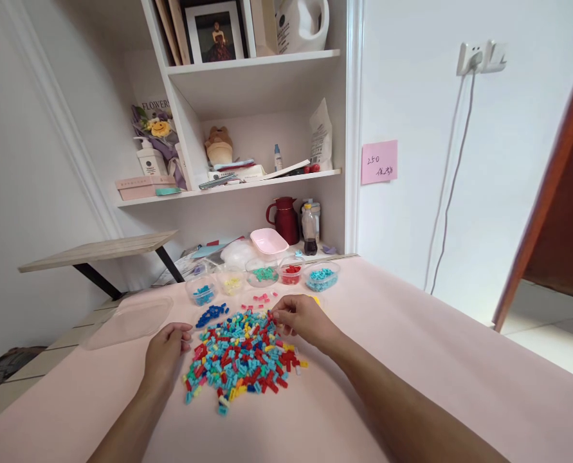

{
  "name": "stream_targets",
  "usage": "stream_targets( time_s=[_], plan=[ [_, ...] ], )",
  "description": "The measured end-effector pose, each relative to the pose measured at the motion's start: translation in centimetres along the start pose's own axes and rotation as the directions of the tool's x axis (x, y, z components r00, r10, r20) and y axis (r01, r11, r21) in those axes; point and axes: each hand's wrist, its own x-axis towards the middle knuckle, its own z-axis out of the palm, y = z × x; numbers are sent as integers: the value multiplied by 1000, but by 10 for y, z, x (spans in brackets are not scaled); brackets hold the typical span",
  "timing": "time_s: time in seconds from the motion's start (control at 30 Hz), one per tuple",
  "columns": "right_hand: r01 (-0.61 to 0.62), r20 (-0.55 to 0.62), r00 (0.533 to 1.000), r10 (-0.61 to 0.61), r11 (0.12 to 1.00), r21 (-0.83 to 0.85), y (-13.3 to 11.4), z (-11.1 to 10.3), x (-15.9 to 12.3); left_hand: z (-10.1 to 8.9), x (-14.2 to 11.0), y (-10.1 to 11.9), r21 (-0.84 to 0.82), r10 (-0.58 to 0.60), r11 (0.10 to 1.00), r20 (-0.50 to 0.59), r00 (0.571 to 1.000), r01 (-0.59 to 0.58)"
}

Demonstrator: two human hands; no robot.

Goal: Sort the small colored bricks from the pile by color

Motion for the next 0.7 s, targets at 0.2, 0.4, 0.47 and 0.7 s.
stream_targets(
  time_s=[0.2,0.4,0.47,0.7],
  plan=[
    [-104,-92,992,92,985,-136,-2,-16,1,-1,0,0,-40,-28,999,45,999,30],
    [-76,9,997,75,992,106,-4,-11,-1,-1,-1,1,-44,-25,999,54,998,27],
    [-104,26,995,100,965,239,-3,-8,-3,-1,-1,0,-38,-17,999,56,998,19],
    [-188,14,976,215,816,547,2,-11,0,-1,-2,5,24,15,1000,23,1000,-16]
  ],
)
